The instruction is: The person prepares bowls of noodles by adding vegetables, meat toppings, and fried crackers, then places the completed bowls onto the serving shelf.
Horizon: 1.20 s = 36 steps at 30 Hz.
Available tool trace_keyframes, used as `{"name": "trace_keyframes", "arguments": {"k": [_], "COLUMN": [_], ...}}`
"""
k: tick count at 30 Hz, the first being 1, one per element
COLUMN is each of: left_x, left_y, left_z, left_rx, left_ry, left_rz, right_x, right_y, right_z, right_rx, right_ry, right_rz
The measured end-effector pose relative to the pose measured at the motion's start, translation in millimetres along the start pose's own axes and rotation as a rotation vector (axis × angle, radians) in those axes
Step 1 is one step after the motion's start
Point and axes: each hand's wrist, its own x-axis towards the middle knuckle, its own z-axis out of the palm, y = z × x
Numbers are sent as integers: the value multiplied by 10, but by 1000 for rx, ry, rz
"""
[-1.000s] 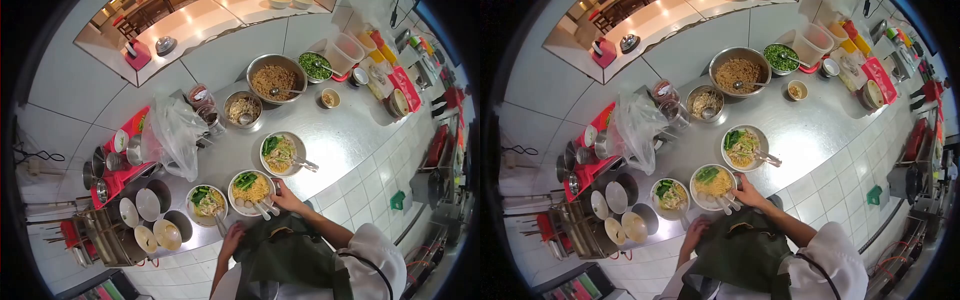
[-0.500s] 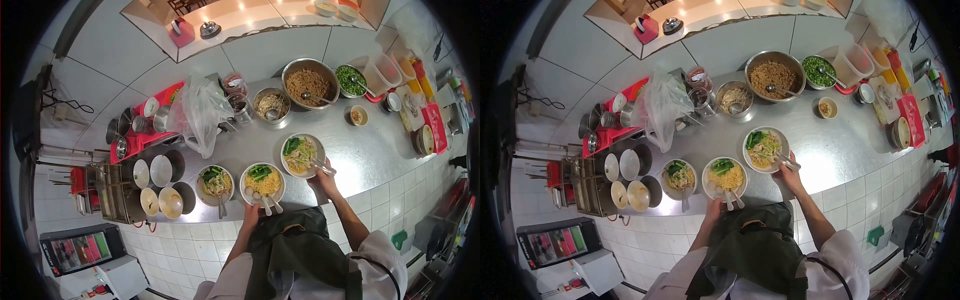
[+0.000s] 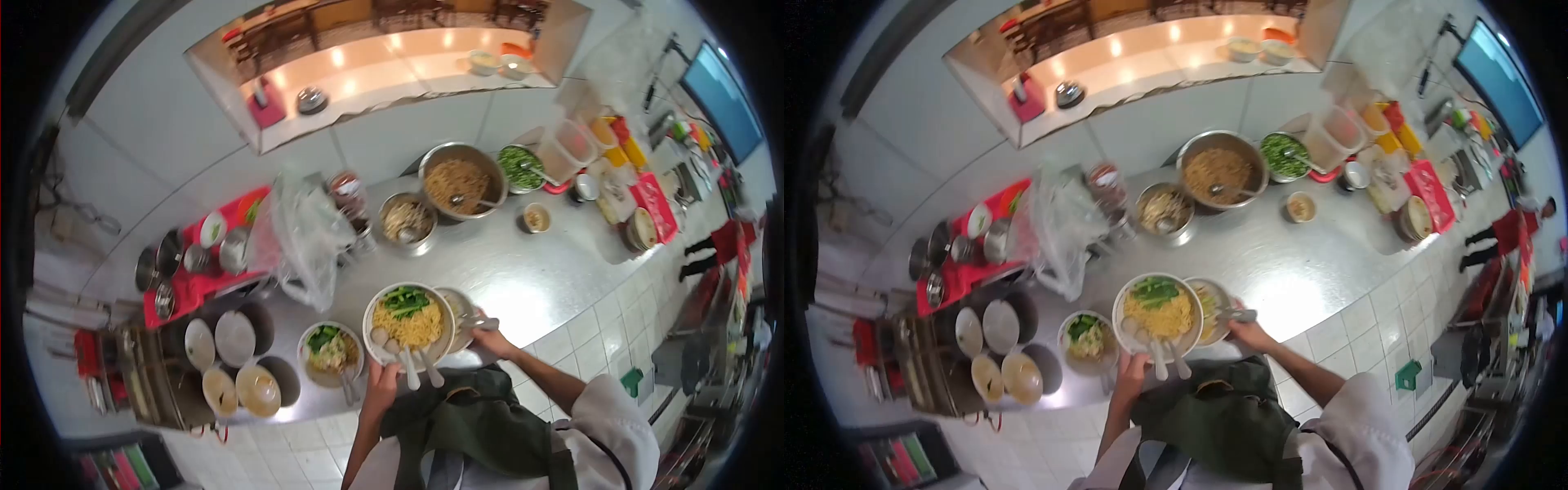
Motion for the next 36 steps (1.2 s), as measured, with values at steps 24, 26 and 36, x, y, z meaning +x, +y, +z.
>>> {"name": "trace_keyframes", "arguments": {"k": [24,26,36], "left_x": [1239,1349,1154], "left_y": [-269,-817,-276], "left_z": [2229,2112,2265], "left_rx": [-210,-127,-233], "left_ry": [-82,-39,31], "left_rz": [-324,-225,-209], "right_x": [2763,3021,2685], "right_y": [-2959,-2842,-2799], "right_z": [-1515,-1627,-1470], "right_rx": [-1721,-1835,-1855], "right_ry": [-30,230,-160], "right_rz": [-252,-601,-409]}}
